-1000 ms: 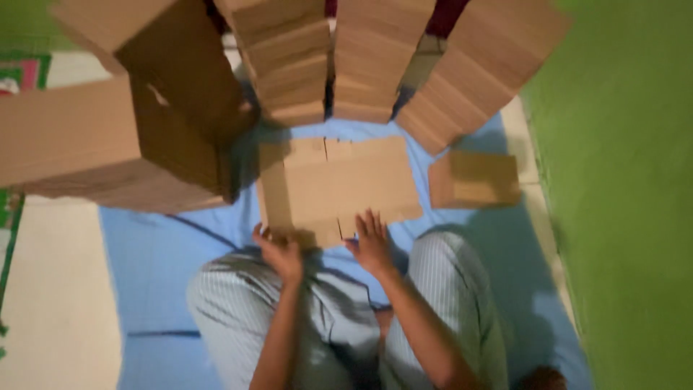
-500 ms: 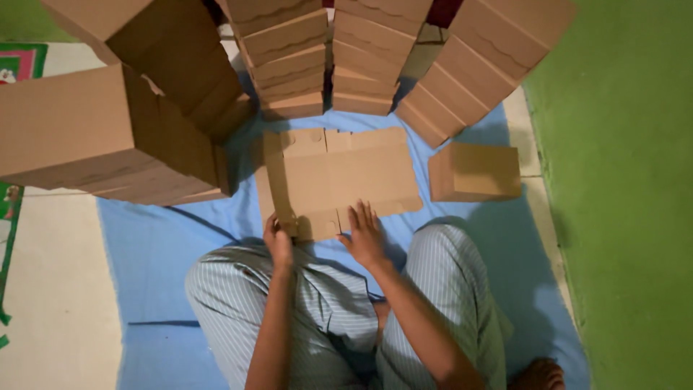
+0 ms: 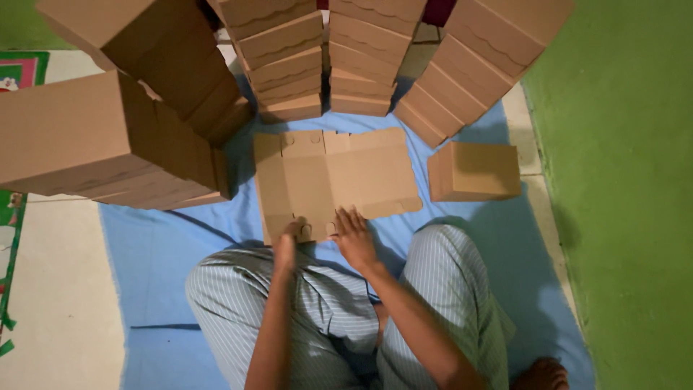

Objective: Folding a cardboard cutout into a small box

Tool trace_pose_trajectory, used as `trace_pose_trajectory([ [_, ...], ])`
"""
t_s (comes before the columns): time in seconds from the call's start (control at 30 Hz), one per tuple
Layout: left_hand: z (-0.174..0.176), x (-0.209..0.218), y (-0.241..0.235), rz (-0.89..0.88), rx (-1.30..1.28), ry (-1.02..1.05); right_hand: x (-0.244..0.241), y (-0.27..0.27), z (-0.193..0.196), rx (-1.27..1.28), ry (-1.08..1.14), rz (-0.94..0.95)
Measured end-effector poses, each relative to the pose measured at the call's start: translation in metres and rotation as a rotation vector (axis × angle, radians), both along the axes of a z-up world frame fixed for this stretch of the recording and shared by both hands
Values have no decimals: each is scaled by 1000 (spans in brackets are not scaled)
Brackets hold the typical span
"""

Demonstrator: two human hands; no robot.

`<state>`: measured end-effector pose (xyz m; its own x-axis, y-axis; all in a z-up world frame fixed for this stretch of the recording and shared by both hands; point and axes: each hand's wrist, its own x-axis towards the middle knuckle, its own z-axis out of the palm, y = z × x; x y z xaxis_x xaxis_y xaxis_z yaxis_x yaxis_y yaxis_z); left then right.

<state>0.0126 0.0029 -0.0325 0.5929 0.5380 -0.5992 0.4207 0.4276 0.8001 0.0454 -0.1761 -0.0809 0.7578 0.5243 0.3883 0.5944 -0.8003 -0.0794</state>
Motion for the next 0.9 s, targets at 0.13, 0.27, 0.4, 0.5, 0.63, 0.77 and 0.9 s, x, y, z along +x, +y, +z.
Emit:
trace_pose_trajectory([
  [0.13, -18, -1, -5, -115, 174, 3, 0, -1, 1, -24, -113, 142],
  [0.27, -80, 7, 7, -179, 290, -32, 9, -2, 4, 7, -96, 222],
  [0.4, -42, 0, -3, -167, 241, -108, 6, -6, 25, 136, 109, 267],
  [0.5, -65, 6, -2, -151, 128, 19, 7, 0, 34, 103, 72, 199],
  [0.63, -31, 5, -4, -116, 96, 81, 14, -5, 25, 107, 83, 85],
  [0.77, -88, 11, 8, -99, 89, -186, 26, -15, 37, 136, 123, -18],
  [0.9, -48, 8, 9, -124, -26, -247, 20, -18, 65, 144, 165, -36],
])
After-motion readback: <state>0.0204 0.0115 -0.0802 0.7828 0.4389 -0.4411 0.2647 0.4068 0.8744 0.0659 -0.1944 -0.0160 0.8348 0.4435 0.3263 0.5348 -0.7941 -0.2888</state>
